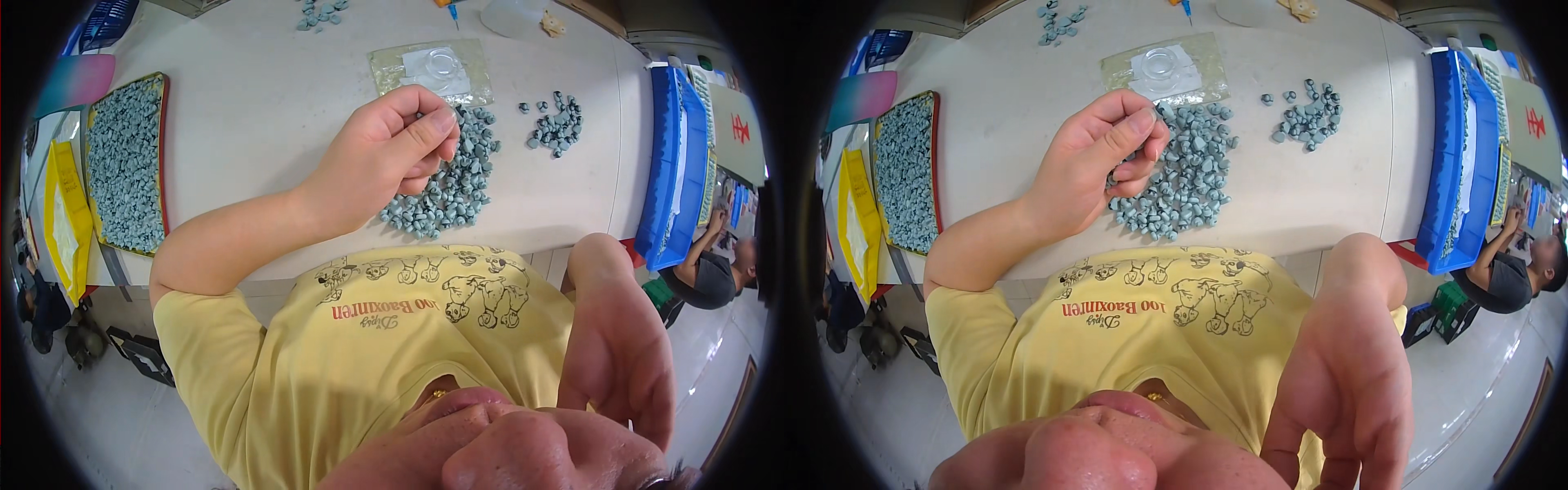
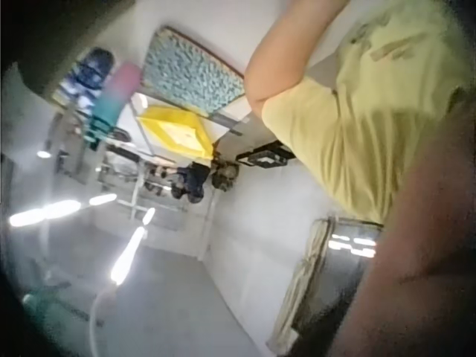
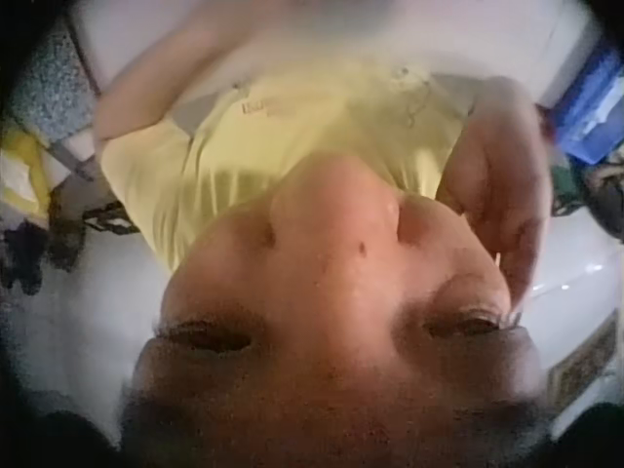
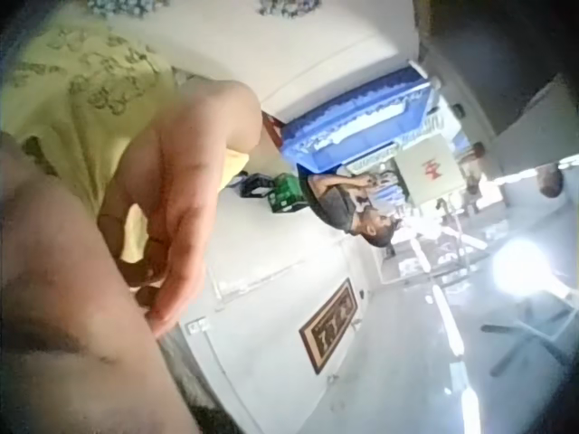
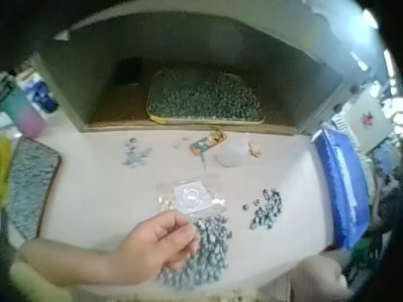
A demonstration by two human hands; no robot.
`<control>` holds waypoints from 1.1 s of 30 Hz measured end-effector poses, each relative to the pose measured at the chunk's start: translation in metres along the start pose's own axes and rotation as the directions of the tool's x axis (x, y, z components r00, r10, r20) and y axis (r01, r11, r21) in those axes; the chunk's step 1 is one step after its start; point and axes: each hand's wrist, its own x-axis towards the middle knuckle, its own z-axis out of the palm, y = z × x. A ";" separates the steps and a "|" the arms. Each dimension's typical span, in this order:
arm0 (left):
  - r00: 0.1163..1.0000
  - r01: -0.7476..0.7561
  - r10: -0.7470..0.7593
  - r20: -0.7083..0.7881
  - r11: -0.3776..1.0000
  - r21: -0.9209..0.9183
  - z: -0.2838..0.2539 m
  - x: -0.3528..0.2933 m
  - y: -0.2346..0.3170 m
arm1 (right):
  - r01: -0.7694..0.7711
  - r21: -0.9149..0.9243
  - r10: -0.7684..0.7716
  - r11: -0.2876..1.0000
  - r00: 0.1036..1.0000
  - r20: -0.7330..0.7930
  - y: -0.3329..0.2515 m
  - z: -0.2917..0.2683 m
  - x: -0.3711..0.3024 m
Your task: The person attaches small black parts onto small green pieces by hand and places the assembled pieces on the table.
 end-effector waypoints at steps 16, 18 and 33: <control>1.000 -0.018 0.018 0.011 0.999 0.032 0.007 -0.010 0.001 | 0.055 0.254 -0.006 0.966 0.982 -0.188 -0.004 0.021 0.018; 1.000 -0.015 0.014 0.014 1.000 0.025 0.011 -0.012 0.000 | 0.071 0.294 -0.007 0.953 0.977 -0.214 -0.005 0.017 0.021; 1.000 -0.013 0.013 0.001 0.998 0.056 0.012 -0.016 0.000 | 0.106 0.076 -0.087 0.991 0.971 -0.223 -0.007 0.024 0.032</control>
